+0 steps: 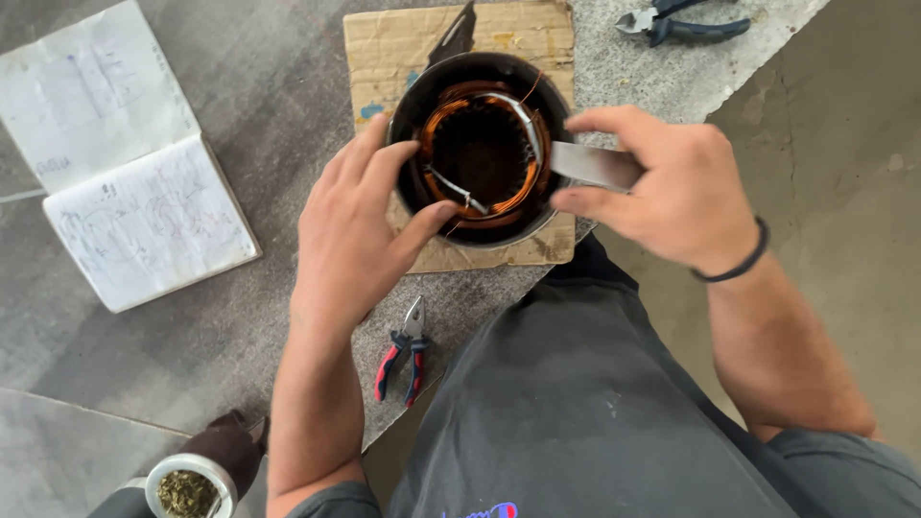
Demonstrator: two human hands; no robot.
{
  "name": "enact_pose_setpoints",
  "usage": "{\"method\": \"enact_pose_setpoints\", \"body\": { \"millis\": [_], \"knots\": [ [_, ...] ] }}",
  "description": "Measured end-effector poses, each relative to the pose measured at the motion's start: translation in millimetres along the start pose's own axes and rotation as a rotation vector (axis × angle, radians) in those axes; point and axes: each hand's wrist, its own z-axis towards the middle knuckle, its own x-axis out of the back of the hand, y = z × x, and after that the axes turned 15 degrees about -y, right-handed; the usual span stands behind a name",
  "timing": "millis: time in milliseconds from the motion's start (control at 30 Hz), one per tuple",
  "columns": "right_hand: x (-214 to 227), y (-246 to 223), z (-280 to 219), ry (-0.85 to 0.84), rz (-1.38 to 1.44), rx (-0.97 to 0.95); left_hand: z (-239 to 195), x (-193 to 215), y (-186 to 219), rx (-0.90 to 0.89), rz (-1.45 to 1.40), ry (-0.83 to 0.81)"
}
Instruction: Repairing an electric motor stator by trimming, scraping, and taping copper windings
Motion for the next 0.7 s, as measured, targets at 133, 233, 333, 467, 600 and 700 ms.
{"method": "enact_pose_setpoints", "body": {
  "millis": [133, 233, 333, 467, 600, 700],
  "knots": [
    [-10, 60, 10, 0.006, 0.769, 0.160, -24, -1, 10, 0.075, -0.202, 0.183],
    [-25, 95, 41, 0.002, 0.930, 0.197, -52, -17, 33, 0.144, -0.246, 0.451],
    [-40, 116, 85, -0.145, 1.043, 0.299, -70, -51, 66, 0.179, -0.287, 0.773],
    [-39, 113, 135, -0.423, 1.050, 0.507, -38, -120, 114, 0.279, -0.311, 1.123],
    [-46, 99, 159, -0.542, 1.075, 0.708, 19, -193, 145, 0.588, -0.699, 1.160],
    [-45, 92, 158, -0.592, 1.136, 0.729, 52, -190, 167, 0.589, -0.830, 1.230]
  ]
}}
